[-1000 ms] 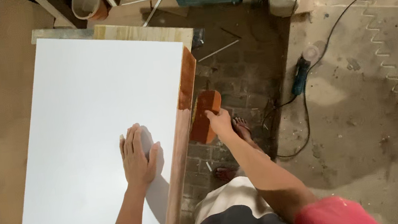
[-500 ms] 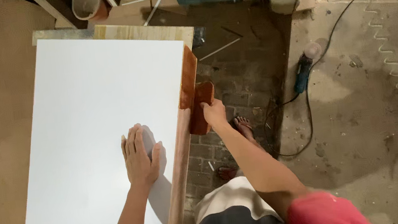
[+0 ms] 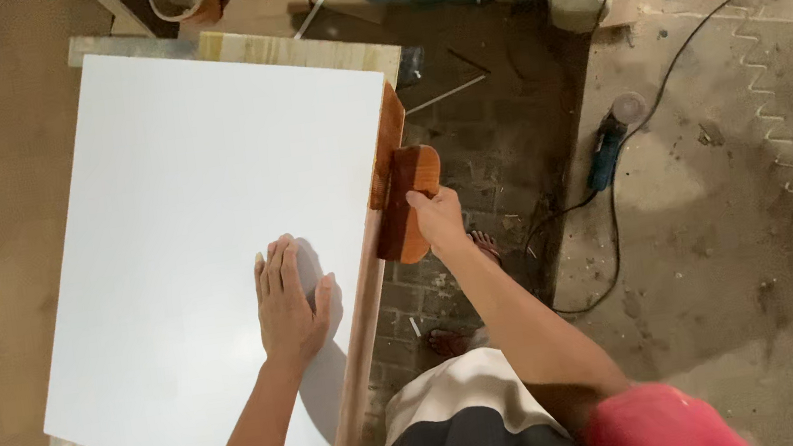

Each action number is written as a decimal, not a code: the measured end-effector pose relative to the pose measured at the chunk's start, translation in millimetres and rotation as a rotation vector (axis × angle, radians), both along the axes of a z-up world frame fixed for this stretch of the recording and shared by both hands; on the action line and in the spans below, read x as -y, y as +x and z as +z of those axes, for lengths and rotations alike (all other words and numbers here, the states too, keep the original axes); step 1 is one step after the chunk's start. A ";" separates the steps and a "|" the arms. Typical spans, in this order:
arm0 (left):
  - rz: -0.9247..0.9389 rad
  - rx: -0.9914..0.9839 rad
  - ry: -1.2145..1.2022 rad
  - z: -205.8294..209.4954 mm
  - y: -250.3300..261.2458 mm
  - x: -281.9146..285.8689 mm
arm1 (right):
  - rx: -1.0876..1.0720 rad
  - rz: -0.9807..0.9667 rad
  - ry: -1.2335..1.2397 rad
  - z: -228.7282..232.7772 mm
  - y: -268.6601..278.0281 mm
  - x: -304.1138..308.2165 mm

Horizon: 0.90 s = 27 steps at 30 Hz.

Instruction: The person sands the edge of a white rectangular board using a sanding block. They pour a liquid from a plastic bottle onto the sanding block and continue sanding the board's edge.

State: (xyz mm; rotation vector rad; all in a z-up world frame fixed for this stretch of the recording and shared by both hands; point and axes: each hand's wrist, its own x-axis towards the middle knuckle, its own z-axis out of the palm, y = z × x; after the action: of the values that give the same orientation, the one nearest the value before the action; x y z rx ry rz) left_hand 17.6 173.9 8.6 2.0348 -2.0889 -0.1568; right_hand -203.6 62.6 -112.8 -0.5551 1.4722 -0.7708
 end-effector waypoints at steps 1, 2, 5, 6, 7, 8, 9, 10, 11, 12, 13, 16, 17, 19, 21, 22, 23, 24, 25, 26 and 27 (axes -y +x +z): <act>0.001 0.000 -0.005 -2.8 2.1 1.5 | 0.000 0.001 -0.005 9.7 0.6 3.4; -0.018 -0.001 -0.029 -5.5 3.7 2.8 | -0.017 0.006 -0.013 19.7 0.7 6.4; -0.026 -0.011 -0.039 -4.2 1.6 -0.3 | -0.010 0.012 -0.004 95.3 -1.6 3.4; -0.015 -0.020 -0.028 -1.2 -0.7 -1.7 | 0.016 0.013 0.011 129.5 -3.1 1.2; -0.016 -0.019 -0.031 -5.8 1.7 -2.5 | 0.016 0.012 0.007 126.4 -4.7 -1.0; -0.011 -0.020 -0.047 -10.4 3.7 -3.1 | 0.045 -0.005 -0.070 123.3 -6.6 -3.1; -0.011 -0.021 -0.064 -15.2 5.3 -1.3 | 0.072 -0.025 -0.148 120.3 -9.5 -3.8; -0.017 -0.021 -0.069 -13.2 4.7 -0.6 | 0.072 -0.031 -0.154 142.0 -12.3 -9.8; -0.028 -0.012 -0.078 -11.7 4.1 -1.3 | 0.122 -0.072 -0.189 162.9 -15.1 -17.0; -0.039 -0.004 -0.087 -10.7 3.9 -2.3 | 0.172 -0.113 -0.224 183.3 -17.3 -24.6; -0.038 -0.001 -0.083 -7.0 3.8 -2.3 | 0.175 -0.112 -0.220 176.9 -26.4 -25.6; -0.036 -0.086 -0.061 -4.8 5.0 -3.9 | 0.223 -0.309 -0.450 146.8 -50.0 -34.4; -0.036 -0.062 -0.061 -8.0 6.4 -3.6 | 0.128 -0.308 -0.417 132.1 -55.2 -38.3; -0.038 -0.038 -0.061 -9.6 7.2 -3.8 | 0.032 -0.310 -0.384 96.5 -49.9 -53.2; -0.026 -0.042 -0.055 -7.7 6.0 -3.9 | -0.109 -0.142 -0.020 53.2 -28.5 -74.2; -0.028 -0.041 -0.053 -7.9 6.0 -4.2 | -0.108 -0.144 -0.018 13.5 -18.3 -81.9; -0.027 -0.043 -0.042 -7.2 6.5 -6.0 | -0.084 -0.095 -0.006 -25.5 -7.4 -91.2; -0.026 -0.044 -0.032 -6.6 6.9 -7.5 | -0.059 -0.046 0.005 -64.6 3.6 -100.4; -0.027 -0.041 -0.028 -6.1 6.6 -7.3 | -0.055 -0.047 0.009 -39.0 7.1 -98.8; -0.018 -0.061 -0.022 -5.5 6.1 -6.9 | -0.039 -0.002 0.049 -13.3 10.1 -96.9; -0.010 -0.081 -0.017 -3.7 4.8 -6.5 | -0.024 0.040 0.087 13.8 12.0 -95.0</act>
State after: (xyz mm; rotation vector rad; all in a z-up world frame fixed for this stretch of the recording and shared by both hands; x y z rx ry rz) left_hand 22.4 180.3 4.9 1.9741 -2.0455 -0.2193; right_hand -191.6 157.6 -99.1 -0.5282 1.5048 -0.6677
